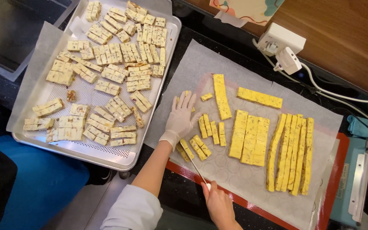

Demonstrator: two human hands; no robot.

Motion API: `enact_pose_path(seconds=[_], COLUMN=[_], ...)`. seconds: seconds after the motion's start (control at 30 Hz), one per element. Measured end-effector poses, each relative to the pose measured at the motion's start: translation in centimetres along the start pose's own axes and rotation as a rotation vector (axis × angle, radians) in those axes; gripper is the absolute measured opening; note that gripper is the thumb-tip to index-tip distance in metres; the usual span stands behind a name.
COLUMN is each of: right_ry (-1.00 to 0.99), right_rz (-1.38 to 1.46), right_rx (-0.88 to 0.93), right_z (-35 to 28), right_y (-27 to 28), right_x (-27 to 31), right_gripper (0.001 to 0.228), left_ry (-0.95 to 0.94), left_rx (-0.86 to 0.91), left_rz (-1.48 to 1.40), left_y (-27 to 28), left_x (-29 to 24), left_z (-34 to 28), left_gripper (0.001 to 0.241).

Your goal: Cutting long strips of yellow pastry dough into smaller rectangular pieces using a knife and placing them on a tray.

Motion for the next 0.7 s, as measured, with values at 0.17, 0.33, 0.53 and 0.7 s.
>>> enact_pose_path(seconds=[0.17,0.33,0.53,0.7], right_ry=[0.029,0.111,0.08,0.035], right_rz=[-0.034,-0.126,-0.041,0.35], right_rx=[-0.022,-0.156,-0.104,0.149], right_z=[0.2,0.6,2.5,4.8], right_y=[0.4,-1.0,-2.6,0.1], right_x=[0.2,0.3,-1.1,-1.7], right_gripper=[0.053,0.056,0.057,0.049], left_ry=[0.008,0.035,-0.031,-0.058], left_rx=[-0.024,-0.111,-0.056,-0.26], left_rz=[-0.085,-0.17,-0.202,-0.39], left_y=[-0.8,-0.7,1.1,1.0], left_x=[0.7,1.5,-0.5,-0.5], left_z=[0.2,-0.6,0.2,1.2], left_gripper=[0.087,0.086,0.085,0.068])
Point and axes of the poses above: each hand's wrist, its own z-axis towards the middle knuckle, its own y-axis out of the back of the hand, x = y × z, the point moved 10 cm from there along z, towards the middle knuckle, and after that the axes turned 11 degrees about -y, right-handed, at the moved point
